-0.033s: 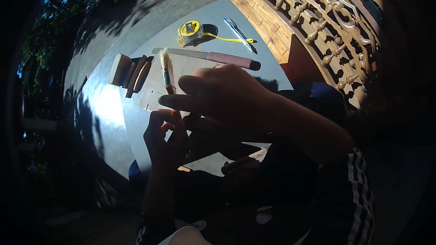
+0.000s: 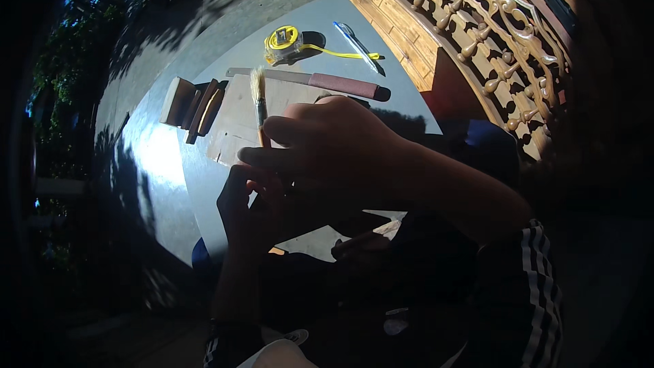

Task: The recorder measures, marks with a pen and square ruler, and then saws a small piece of wood in a workshop environment.

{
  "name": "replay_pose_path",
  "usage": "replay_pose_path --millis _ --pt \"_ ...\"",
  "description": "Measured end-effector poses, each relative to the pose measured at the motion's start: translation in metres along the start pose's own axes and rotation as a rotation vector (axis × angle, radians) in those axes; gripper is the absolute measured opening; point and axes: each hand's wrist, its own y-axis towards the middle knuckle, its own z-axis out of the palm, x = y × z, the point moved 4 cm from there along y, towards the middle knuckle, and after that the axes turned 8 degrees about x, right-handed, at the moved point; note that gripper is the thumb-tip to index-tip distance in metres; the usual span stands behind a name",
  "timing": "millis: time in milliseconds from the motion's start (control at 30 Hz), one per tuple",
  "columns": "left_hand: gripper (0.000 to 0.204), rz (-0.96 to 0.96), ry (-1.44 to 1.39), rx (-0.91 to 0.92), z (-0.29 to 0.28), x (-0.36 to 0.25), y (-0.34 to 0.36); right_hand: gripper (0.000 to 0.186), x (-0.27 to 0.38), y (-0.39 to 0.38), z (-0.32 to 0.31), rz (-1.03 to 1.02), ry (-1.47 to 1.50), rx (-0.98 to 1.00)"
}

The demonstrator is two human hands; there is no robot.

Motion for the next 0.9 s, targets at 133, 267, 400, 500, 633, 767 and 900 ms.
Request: replay_pose_path --millis 133,267,400,500,633,767,900 --pt "0.021 0.190 0.034 -0.013 -0.003 -0.006 0.001 0.032 -0.001 -0.005 0.010 -0.079 -0.049 -0.113" --pt "0.026 0.142 0.035 -0.014 -0.007 0.005 0.001 0.037 -0.027 -0.015 0.008 -0.035 -0.068 -0.205" --pt "0.030 0.033 0.249 0.058 -0.005 0.010 0.007 0.021 -0.054 -0.013 -0.009 0.099 0.100 -0.441" --pt "0.028 -0.012 0.289 0.089 -0.004 0.018 0.003 0.016 -0.052 -0.014 -0.026 0.211 0.259 -0.433" --pt "0.027 -0.124 0.210 0.094 -0.005 0.017 0.006 0.011 -0.034 -0.015 -0.012 0.294 0.791 -0.031" --pt "0.027 -0.105 0.197 0.080 -0.004 0.016 0.006 0.007 -0.057 -0.021 -0.037 0.272 0.005 -0.279" --pt "0.026 -0.122 0.208 0.077 -0.009 0.017 0.005 0.013 -0.055 -0.022 -0.041 0.332 0.408 -0.256"
